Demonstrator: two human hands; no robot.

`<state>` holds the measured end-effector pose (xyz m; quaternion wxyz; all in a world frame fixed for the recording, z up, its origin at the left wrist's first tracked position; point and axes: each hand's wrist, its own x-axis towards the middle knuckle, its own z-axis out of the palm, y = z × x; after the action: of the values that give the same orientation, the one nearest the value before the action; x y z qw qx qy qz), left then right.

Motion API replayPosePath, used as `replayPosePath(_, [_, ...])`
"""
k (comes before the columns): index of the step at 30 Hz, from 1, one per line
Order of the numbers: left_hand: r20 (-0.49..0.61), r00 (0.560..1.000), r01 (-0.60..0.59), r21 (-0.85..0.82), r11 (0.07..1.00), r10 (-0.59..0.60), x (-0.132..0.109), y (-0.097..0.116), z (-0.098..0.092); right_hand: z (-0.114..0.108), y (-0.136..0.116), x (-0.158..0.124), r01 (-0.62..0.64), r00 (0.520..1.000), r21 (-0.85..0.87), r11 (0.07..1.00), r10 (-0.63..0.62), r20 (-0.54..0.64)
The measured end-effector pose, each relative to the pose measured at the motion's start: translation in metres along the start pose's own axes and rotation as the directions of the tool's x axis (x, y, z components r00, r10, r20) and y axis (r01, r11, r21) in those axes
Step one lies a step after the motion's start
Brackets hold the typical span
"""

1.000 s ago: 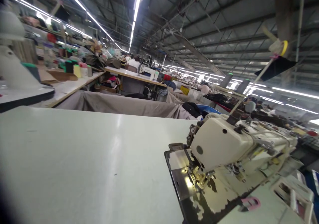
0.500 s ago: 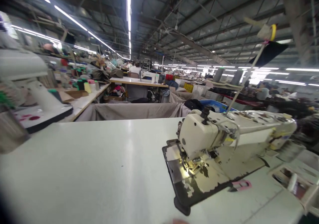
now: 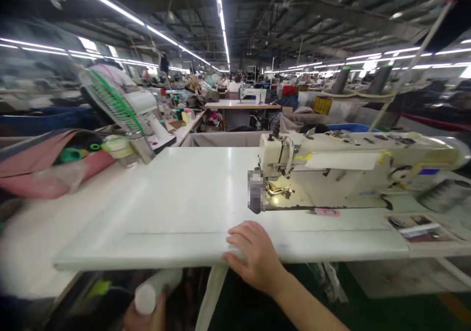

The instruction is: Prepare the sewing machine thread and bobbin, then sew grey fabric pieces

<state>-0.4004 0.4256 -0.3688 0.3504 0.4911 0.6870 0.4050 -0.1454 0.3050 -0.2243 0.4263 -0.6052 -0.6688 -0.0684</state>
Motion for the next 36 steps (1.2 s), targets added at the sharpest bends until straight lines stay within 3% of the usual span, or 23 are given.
replayPosePath(2, [-0.066,0.989,0.134,-0.030,0.991,-0.135,-0.020,-0.001,-0.019,0.004,-0.015,-0.018,-0.134,0.987,0.209,0.969,0.150,-0.060])
replayPosePath(3, [-0.048,0.981,0.184,-0.105,0.977,-0.190,-0.032,0.002,-0.027,0.007,-0.022,-0.028,-0.220,0.969,0.300,0.928,0.243,-0.039])
replayPosePath(5, [0.094,0.968,0.249,-0.340,0.907,-0.231,-0.060,0.013,-0.040,0.016,-0.035,-0.048,-0.411,0.909,0.416,0.811,0.401,0.115])
replayPosePath(7, [0.277,0.937,0.331,-0.519,0.788,-0.211,-0.090,0.027,-0.049,0.024,-0.044,-0.061,-0.604,0.795,0.465,0.647,0.529,0.298])
replayPosePath(9, [0.394,0.897,0.406,-0.551,0.729,-0.202,-0.117,0.039,-0.053,0.027,-0.051,-0.067,-0.752,0.653,0.501,0.428,0.588,0.478])
replayPosePath(11, [0.418,0.895,0.374,-0.509,0.775,-0.157,-0.136,0.049,-0.054,0.023,-0.054,-0.065,-0.818,0.553,0.529,0.226,0.560,0.617])
replayPosePath(12, [0.416,0.904,0.312,-0.476,0.822,-0.102,-0.142,0.054,-0.053,0.018,-0.054,-0.062,-0.823,0.539,0.541,0.174,0.541,0.646])
replayPosePath(14, [0.439,0.898,0.155,-0.391,0.907,0.036,-0.146,0.065,-0.051,0.003,-0.053,-0.056,-0.793,0.573,0.581,0.182,0.545,0.612])
replayPosePath(16, [0.501,0.853,0.008,-0.299,0.954,0.149,-0.141,0.081,-0.049,-0.015,-0.048,-0.052,-0.747,0.634,0.609,0.265,0.557,0.536])
replayPosePath(19, [0.651,0.729,-0.111,-0.194,0.975,0.213,-0.131,0.110,-0.046,-0.039,-0.038,-0.053,-0.734,0.667,0.596,0.325,0.509,0.544])
replayPosePath(21, [0.737,0.648,-0.107,-0.160,0.981,0.191,-0.128,0.128,-0.046,-0.052,-0.033,-0.055,-0.728,0.675,0.589,0.351,0.512,0.530])
replayPosePath(23, [0.807,0.571,-0.014,-0.178,0.984,0.154,-0.129,0.142,-0.047,-0.061,-0.029,-0.058,-0.717,0.676,0.606,0.345,0.558,0.482])
replayPosePath(25, [0.868,0.485,0.188,-0.223,0.957,0.107,-0.133,0.148,-0.047,-0.067,-0.026,-0.061,-0.707,0.647,0.663,0.246,0.602,0.467])
replayPosePath(27, [0.920,0.391,0.455,-0.203,0.867,0.010,-0.136,0.146,-0.046,-0.072,-0.025,-0.062,-0.693,0.613,0.715,0.094,0.599,0.516])
replayPosePath(29, [0.944,0.318,0.645,-0.146,0.750,-0.090,-0.137,0.140,-0.042,-0.076,-0.025,-0.063,-0.681,0.597,0.732,0.012,0.588,0.546])
replayPosePath(31, [0.937,0.320,0.707,-0.138,0.694,-0.140,-0.136,0.134,-0.038,-0.079,-0.026,-0.063,-0.700,0.591,0.711,0.070,0.617,0.520])
replayPosePath(34, [0.892,0.418,0.683,-0.182,0.708,-0.174,-0.130,0.128,-0.035,-0.083,-0.027,-0.061,-0.739,0.607,0.614,0.279,0.670,0.426])
replayPosePath(36, [0.865,0.457,0.672,-0.182,0.717,-0.209,-0.125,0.125,-0.037,-0.085,-0.028,-0.059,-0.751,0.631,0.534,0.388,0.660,0.408])
